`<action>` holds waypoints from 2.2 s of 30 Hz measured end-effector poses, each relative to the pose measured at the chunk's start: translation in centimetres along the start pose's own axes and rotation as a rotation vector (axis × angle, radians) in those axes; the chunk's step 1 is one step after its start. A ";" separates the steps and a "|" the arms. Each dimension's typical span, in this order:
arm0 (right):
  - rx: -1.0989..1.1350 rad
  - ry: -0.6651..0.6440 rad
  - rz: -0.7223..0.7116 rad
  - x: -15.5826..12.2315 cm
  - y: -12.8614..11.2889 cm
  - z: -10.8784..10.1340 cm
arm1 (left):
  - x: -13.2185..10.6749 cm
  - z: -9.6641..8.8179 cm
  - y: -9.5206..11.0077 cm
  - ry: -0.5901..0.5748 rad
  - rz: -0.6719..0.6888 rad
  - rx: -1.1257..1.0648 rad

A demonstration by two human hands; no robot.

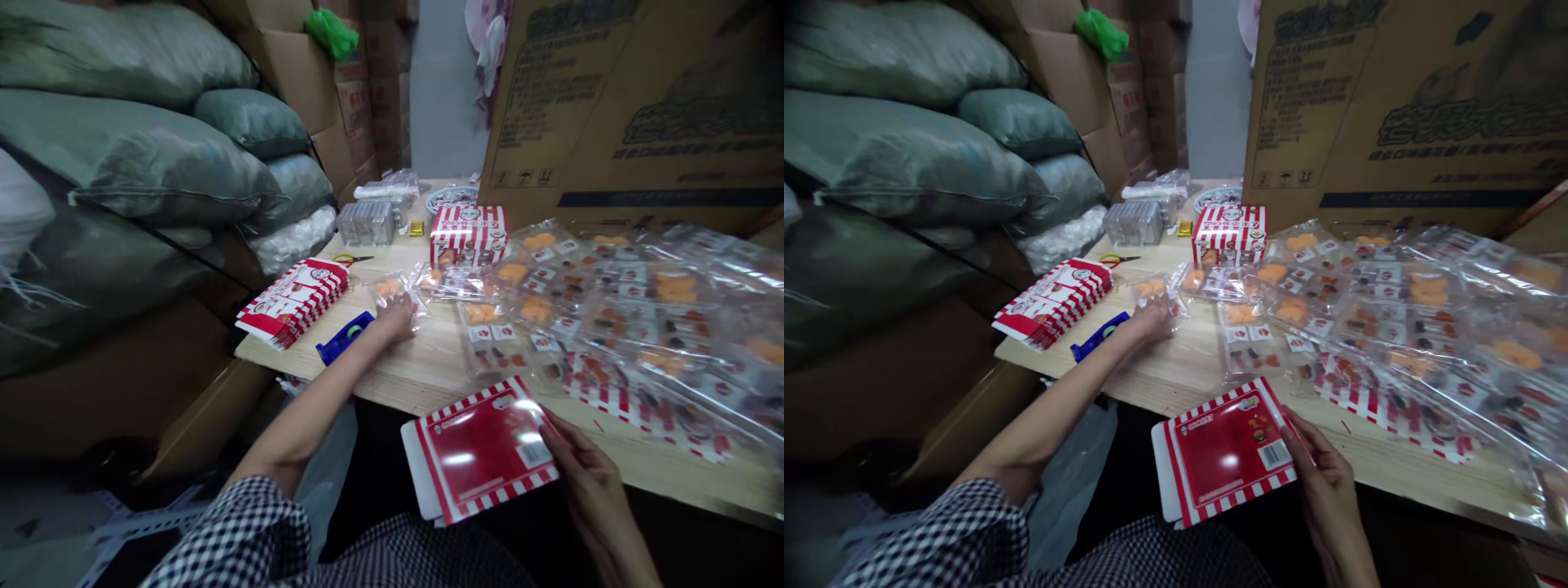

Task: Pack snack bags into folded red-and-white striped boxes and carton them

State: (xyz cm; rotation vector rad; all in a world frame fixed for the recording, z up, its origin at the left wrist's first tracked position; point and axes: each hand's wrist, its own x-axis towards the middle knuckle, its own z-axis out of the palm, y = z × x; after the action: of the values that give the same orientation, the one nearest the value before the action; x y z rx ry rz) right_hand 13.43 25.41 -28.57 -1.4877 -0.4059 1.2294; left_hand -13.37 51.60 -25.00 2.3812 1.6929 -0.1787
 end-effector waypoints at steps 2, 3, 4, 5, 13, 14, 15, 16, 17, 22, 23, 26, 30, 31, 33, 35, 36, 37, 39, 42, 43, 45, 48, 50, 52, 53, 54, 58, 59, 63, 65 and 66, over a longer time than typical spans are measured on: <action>0.015 -0.071 0.005 1.1 0.5 0.7 | 2.1 0.8 0.1 -0.034 0.009 0.014; 0.025 -0.102 0.001 1.6 0.6 1.3 | 2.8 1.0 0.0 -0.039 0.015 0.029; 0.040 -0.123 -0.009 2.3 0.6 2.0 | 3.2 1.1 -0.1 -0.035 0.024 0.043; 0.060 -0.137 -0.027 3.0 0.6 2.8 | 3.6 1.0 -0.3 -0.023 0.034 0.057; 0.172 -0.163 -0.155 9.5 0.6 9.8 | 2.7 -5.3 -4.6 0.247 -0.001 0.112; 0.168 -0.178 -0.155 9.8 0.6 10.5 | 2.1 -6.1 -5.2 0.292 -0.005 0.104; 0.161 -0.196 -0.152 9.9 0.5 11.0 | 1.4 -6.8 -5.7 0.334 -0.004 0.095; 0.152 -0.215 -0.146 9.9 0.4 11.3 | 0.5 -7.3 -6.2 0.368 0.000 0.093; 0.142 -0.229 -0.141 9.7 0.2 11.3 | -0.4 -7.7 -6.7 0.411 0.002 0.080; 0.111 -0.211 -0.113 7.0 -0.2 6.5 | -6.2 -7.1 -7.4 0.850 -0.089 -0.632; 0.099 -0.171 -0.107 6.3 0.0 4.9 | -7.5 -6.5 -7.1 0.882 -0.118 -0.890; -0.011 0.115 -0.150 4.6 1.0 0.3 | -11.6 -3.6 -5.3 0.715 -0.245 -1.511; -0.417 0.334 -0.491 2.6 2.3 -2.4 | -16.8 1.2 -2.7 0.469 -0.462 -1.817; -0.551 0.331 -0.592 2.2 2.4 -2.3 | -18.0 2.3 -2.3 0.467 -0.498 -1.845; -0.790 0.314 -0.751 1.5 2.2 -1.5 | -19.9 4.0 -1.9 0.505 -0.555 -1.873; -0.990 0.271 -0.846 1.0 1.5 -0.1 | -21.0 5.2 -2.0 0.529 -0.604 -1.875; -1.085 0.200 -0.874 0.9 0.9 0.6 | -21.4 5.7 -2.1 0.526 -0.622 -1.871; -1.180 0.095 -0.893 0.9 0.3 1.3 | -21.6 6.1 -2.2 0.508 -0.633 -1.869; -1.358 -0.177 -0.906 1.5 -0.9 2.6 | -21.6 6.7 -2.1 0.439 -0.639 -1.877; -1.519 -0.468 -0.865 3.7 -2.0 4.0 | -21.2 7.5 -1.4 0.336 -0.616 -1.923; -1.547 -0.514 -0.836 4.4 -2.1 4.2 | -21.0 7.8 -1.1 0.315 -0.608 -1.939; -1.574 -0.574 -0.789 5.6 -2.1 4.5 | -20.6 8.1 -0.7 0.267 -0.599 -1.960; -1.570 -0.630 -0.797 5.8 -1.9 4.5 | -20.6 7.7 -1.7 0.285 -0.593 -1.939; -1.552 -0.663 -0.813 5.1 -1.9 4.4 | -21.1 6.7 -3.6 0.354 -0.609 -1.877; -1.537 -0.682 -0.813 4.3 -2.1 4.4 | -21.5 5.3 -5.8 0.332 -0.628 -1.800; -1.530 -0.686 -0.811 3.9 -2.2 4.4 | -21.6 4.7 -6.8 0.270 -0.623 -1.768; -1.521 -0.695 -0.805 3.6 -2.4 4.5 | -21.6 4.2 -7.5 0.190 -0.603 -1.742; -1.454 -0.814 -0.754 3.1 -2.9 4.9 | -20.6 4.0 -8.1 -0.055 -0.449 -1.697; -1.444 -0.848 -0.741 3.0 -2.9 5.0 | -20.2 4.4 -7.8 -0.070 -0.425 -1.700; -1.472 -0.889 -0.719 3.0 -2.6 5.2 | -18.8 6.0 -6.3 0.011 -0.430 -1.720; -1.491 -0.881 -0.727 2.9 -2.4 5.3 | -18.4 6.7 -5.7 0.096 -0.435 -1.714; -1.494 -0.876 -0.738 2.9 -2.2 5.3 | -18.3 7.0 -5.5 0.144 -0.433 -1.706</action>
State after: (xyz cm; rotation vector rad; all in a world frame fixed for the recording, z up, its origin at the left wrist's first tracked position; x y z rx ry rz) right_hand 10.90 31.17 -27.16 -1.4711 -2.6078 0.7980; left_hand -24.42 34.82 -28.34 0.7539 1.3090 0.9672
